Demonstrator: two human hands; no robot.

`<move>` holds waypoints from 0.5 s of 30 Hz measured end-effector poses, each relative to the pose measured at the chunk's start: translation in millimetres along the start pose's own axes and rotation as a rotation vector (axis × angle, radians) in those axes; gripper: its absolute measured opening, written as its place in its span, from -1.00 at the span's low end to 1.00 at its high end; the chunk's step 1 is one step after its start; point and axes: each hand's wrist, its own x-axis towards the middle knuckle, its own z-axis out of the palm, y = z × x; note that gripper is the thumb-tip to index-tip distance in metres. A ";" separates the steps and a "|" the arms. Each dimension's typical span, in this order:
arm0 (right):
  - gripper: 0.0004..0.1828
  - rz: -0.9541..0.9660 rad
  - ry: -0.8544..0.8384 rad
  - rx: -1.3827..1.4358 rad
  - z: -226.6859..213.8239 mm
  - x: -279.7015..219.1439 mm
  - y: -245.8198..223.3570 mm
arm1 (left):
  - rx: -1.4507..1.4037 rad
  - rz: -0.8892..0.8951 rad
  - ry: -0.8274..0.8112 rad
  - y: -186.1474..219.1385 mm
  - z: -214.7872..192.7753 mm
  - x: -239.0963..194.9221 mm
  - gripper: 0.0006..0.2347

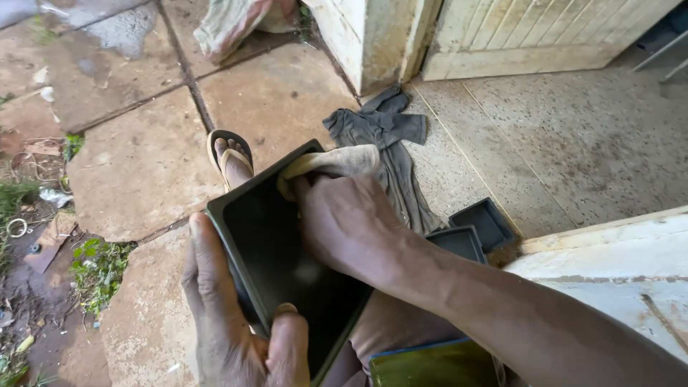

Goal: Clean and wipe down black plastic bins using a cloth.

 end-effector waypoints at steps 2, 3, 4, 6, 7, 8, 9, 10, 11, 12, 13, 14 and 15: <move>-0.89 -0.014 0.021 0.068 -7.5 -0.7 -0.3 | 0.015 0.028 0.010 0.2 2.2 -0.4 -0.12; -0.88 -0.018 -0.079 -0.073 -14.1 -0.8 -2.6 | 0.062 0.095 0.027 -0.1 4.5 -1.3 -0.11; -0.85 -0.019 -0.189 -0.205 -19.6 -3.2 -7.5 | 0.117 0.150 0.040 1.1 4.3 -4.9 -0.10; -0.81 0.029 -0.199 -0.128 -29.6 -17.1 -16.6 | 0.029 0.083 0.041 0.6 4.2 -5.1 -0.12; -0.75 0.081 -0.201 -0.057 -35.6 -23.8 -19.5 | -0.066 0.026 0.038 -0.1 5.9 -4.1 -0.13; -0.75 0.083 -0.198 -0.063 -35.5 -34.0 -12.9 | -0.072 0.029 0.037 -2.5 5.4 -4.0 -0.13; -0.87 -0.054 -0.347 -0.158 -35.5 -44.4 -6.2 | -0.198 -0.036 0.031 -4.8 5.1 -3.9 -0.13; -0.81 -0.191 -0.499 -0.247 -34.3 -55.9 -0.9 | -0.320 -0.108 0.021 -7.1 3.1 -5.0 -0.13; -0.81 -0.187 -0.503 -0.246 -45.2 -52.8 10.7 | -0.321 -0.112 0.018 -5.6 1.7 -5.1 -0.13; -0.81 -0.019 -0.630 -0.010 -55.4 -52.5 21.7 | -0.172 -0.102 0.042 -5.1 0.1 -7.3 -0.12; -0.78 0.152 -0.745 0.230 -66.2 -51.9 32.6 | -0.024 -0.091 0.065 -4.0 -1.7 -9.2 -0.11; -0.78 0.144 -0.748 0.233 -65.6 -60.7 55.0 | -0.018 -0.092 0.071 -6.0 -3.7 -7.4 -0.11; -0.69 0.258 -0.664 0.700 -65.7 -68.4 77.6 | -0.111 -0.080 0.070 -7.2 -5.7 -4.9 -0.14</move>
